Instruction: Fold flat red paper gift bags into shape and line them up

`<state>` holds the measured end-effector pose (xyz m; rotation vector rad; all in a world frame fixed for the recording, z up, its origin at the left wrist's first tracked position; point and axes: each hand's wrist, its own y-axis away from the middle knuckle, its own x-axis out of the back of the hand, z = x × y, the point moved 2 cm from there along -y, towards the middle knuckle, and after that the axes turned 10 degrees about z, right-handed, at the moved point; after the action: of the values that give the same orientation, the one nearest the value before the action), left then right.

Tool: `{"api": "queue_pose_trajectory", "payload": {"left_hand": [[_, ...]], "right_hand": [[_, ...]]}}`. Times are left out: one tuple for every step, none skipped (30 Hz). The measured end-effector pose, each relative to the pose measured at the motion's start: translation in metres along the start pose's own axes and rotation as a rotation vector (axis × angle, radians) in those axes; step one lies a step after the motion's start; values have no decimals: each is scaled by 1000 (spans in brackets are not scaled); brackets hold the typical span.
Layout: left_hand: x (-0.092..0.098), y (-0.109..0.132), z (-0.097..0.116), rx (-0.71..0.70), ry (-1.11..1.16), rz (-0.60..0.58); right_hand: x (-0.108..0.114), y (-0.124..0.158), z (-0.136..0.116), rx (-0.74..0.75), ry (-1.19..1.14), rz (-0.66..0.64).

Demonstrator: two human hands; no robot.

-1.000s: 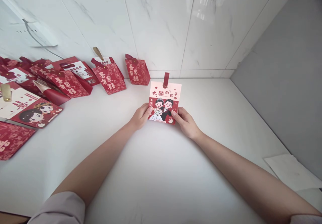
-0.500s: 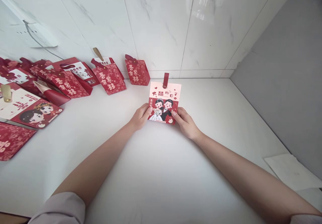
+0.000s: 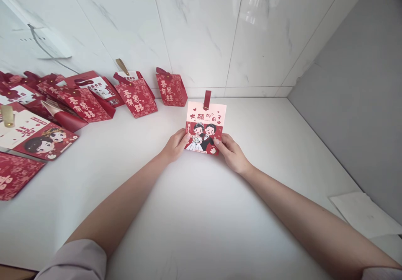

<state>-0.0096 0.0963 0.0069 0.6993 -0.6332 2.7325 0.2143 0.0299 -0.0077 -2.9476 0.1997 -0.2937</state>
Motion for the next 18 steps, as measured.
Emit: {"api": "queue_pose_trajectory", "payload": {"left_hand": [[0,0,0,0,1,0],[0,0,0,1,3,0],[0,0,0,2,4,-1],[-1,0,0,4,5,-1],[-1,0,0,7,6,-3],[-1,0,0,9,7,-3],[-1,0,0,11,9,-5],[-1,0,-1,11,12,-5],[-1,0,-1,10,15,-5],[-1,0,-1,8,20,-5],[-1,0,-1,7,26,-6],[-1,0,-1,7,33,-6],[-1,0,-1,12,40,-5],[-1,0,-1,20,46,-2],[-1,0,-2,33,51,2],[-1,0,-2,46,57,8],[-1,0,-2,59,61,14],[-1,0,-3,70,65,19]], "right_hand": [[0,0,0,0,0,-1],[0,0,0,2,1,-2],[0,0,-1,5,3,-4],[0,0,-1,7,4,-5],[1,0,-1,9,3,-6],[1,0,-2,11,2,-7],[1,0,-2,12,0,-7],[1,0,-2,12,-2,-7],[1,0,-2,12,-3,-7],[1,0,-3,11,-3,-8],[1,0,-3,10,0,-9],[1,0,-3,8,4,-11],[1,0,-2,7,10,-11],[0,0,-2,2,13,-11],[0,1,-1,-7,8,-9],[0,1,-1,-19,-4,-6],[0,1,0,-34,-22,-4],[0,2,1,-49,-42,-3]]}}
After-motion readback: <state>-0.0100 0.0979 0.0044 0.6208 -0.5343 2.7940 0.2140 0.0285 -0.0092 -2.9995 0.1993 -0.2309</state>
